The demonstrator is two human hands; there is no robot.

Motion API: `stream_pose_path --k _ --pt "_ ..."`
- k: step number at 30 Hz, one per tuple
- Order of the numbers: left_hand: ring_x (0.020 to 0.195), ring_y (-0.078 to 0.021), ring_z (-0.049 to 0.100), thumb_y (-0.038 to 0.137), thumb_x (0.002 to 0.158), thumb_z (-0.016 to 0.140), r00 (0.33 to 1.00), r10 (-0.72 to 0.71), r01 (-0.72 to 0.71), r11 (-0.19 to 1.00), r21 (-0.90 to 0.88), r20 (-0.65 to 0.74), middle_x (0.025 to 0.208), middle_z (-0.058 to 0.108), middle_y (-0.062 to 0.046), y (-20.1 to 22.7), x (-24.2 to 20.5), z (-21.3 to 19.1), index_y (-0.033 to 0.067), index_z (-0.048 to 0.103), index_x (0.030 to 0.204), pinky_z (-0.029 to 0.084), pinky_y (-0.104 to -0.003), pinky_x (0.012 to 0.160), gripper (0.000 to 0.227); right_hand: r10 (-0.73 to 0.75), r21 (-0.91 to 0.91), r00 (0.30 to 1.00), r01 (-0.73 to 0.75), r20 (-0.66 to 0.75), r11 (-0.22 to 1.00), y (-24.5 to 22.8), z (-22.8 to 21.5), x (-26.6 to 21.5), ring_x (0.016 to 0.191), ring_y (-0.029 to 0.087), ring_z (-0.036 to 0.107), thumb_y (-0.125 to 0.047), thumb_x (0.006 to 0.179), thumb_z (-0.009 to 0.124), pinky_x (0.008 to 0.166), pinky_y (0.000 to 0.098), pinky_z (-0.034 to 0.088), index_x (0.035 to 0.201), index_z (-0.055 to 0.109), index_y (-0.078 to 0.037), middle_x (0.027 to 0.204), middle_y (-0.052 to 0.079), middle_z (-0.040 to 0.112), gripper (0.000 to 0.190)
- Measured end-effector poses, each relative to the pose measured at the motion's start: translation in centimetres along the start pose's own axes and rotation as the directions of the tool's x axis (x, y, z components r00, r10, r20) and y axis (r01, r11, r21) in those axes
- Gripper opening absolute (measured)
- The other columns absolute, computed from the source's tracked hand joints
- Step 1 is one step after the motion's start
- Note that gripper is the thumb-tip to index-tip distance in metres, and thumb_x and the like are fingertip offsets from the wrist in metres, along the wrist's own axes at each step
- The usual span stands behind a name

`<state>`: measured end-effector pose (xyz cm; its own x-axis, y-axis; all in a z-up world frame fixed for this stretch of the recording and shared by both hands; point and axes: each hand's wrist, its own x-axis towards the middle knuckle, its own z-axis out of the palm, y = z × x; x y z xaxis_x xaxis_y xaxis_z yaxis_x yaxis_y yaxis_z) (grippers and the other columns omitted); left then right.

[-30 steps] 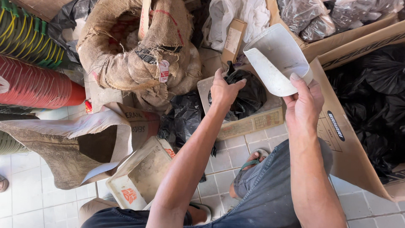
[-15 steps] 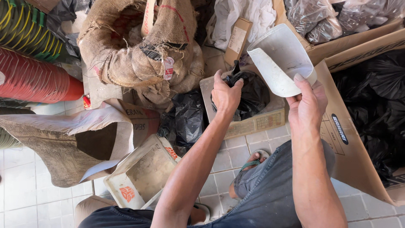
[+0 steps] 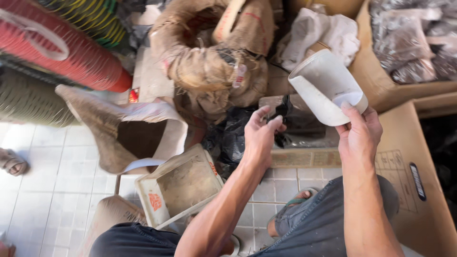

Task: The person scoops a gray powder from a large paper bag using a white plastic scoop and transfers it into small black plastic bags, which are then tied closed.

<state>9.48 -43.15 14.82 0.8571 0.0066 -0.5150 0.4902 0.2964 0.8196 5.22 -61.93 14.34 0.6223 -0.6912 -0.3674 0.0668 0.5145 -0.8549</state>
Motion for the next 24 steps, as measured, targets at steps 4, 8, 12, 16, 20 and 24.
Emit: stream_pose_path --k 4,8,12,16,20,24 --pt "0.081 -0.0126 0.066 0.022 0.083 0.073 0.999 -0.024 0.028 0.993 0.115 -0.030 0.074 0.073 -0.009 6.5 -7.6 -4.3 0.0103 0.065 0.141 0.045 -0.027 0.087 0.060 0.012 -0.075 0.991 -0.002 0.135 0.997 3.4 2.5 -1.6 0.110 0.015 0.077 -0.011 0.081 0.084 0.089 0.0368 0.069 0.124 0.070 -0.018 0.118 -0.002 0.077 0.046" --pt "0.085 -0.0096 0.057 0.034 0.085 0.070 0.996 0.090 -0.084 0.956 0.280 -0.009 0.075 0.075 -0.007 9.8 -12.6 -9.8 0.0132 0.068 0.144 0.041 -0.025 0.084 0.062 -0.136 -0.350 0.913 0.280 0.384 0.894 5.9 7.0 -7.6 0.091 0.013 0.067 -0.018 0.078 0.089 0.074 0.0284 0.058 0.123 0.066 -0.010 0.109 0.004 0.073 0.051" --pt "0.070 -0.0080 0.068 0.031 0.092 0.073 0.984 0.142 -0.097 0.933 0.348 -0.108 0.074 0.072 -0.006 9.8 -14.0 -15.7 0.0112 0.072 0.141 0.053 -0.025 0.066 0.054 -0.298 -0.299 0.644 0.650 0.705 0.698 10.3 13.0 -14.4 0.091 0.016 0.066 -0.020 0.074 0.093 0.080 0.0301 0.057 0.123 0.065 -0.007 0.106 0.006 0.071 0.058" --pt "0.060 -0.0060 0.049 0.039 0.092 0.073 0.937 0.188 -0.014 0.861 0.509 -0.293 0.067 0.072 -0.001 10.2 -14.5 -21.7 0.0203 0.077 0.135 0.046 -0.025 0.062 0.047 -0.437 -0.012 0.219 0.903 0.872 0.429 17.0 19.2 -17.1 0.102 0.032 0.062 -0.029 0.078 0.095 0.093 0.0410 0.050 0.122 0.067 -0.004 0.109 0.012 0.066 0.057" --pt "0.085 -0.0176 0.078 0.046 0.091 0.077 0.848 0.272 -0.046 0.893 0.447 -0.456 0.065 0.063 -0.003 9.4 -14.8 -27.7 0.0152 0.080 0.129 0.051 -0.032 0.078 0.049 -0.449 0.247 -0.147 0.954 0.881 0.171 23.3 24.6 -18.8 0.103 0.031 0.067 -0.027 0.074 0.098 0.089 0.0428 0.061 0.121 0.071 -0.008 0.108 0.008 0.069 0.058" --pt "0.073 -0.0103 0.068 0.047 0.093 0.081 0.791 0.338 -0.121 0.903 0.411 -0.510 0.068 0.079 -0.008 8.3 -13.8 -32.3 0.0169 0.079 0.129 0.053 -0.027 0.066 0.047 -0.462 0.191 -0.173 0.981 0.870 -0.008 26.3 25.3 -19.8 0.114 0.035 0.064 -0.034 0.067 0.100 0.098 0.0462 0.060 0.129 0.071 -0.007 0.118 0.012 0.061 0.074"
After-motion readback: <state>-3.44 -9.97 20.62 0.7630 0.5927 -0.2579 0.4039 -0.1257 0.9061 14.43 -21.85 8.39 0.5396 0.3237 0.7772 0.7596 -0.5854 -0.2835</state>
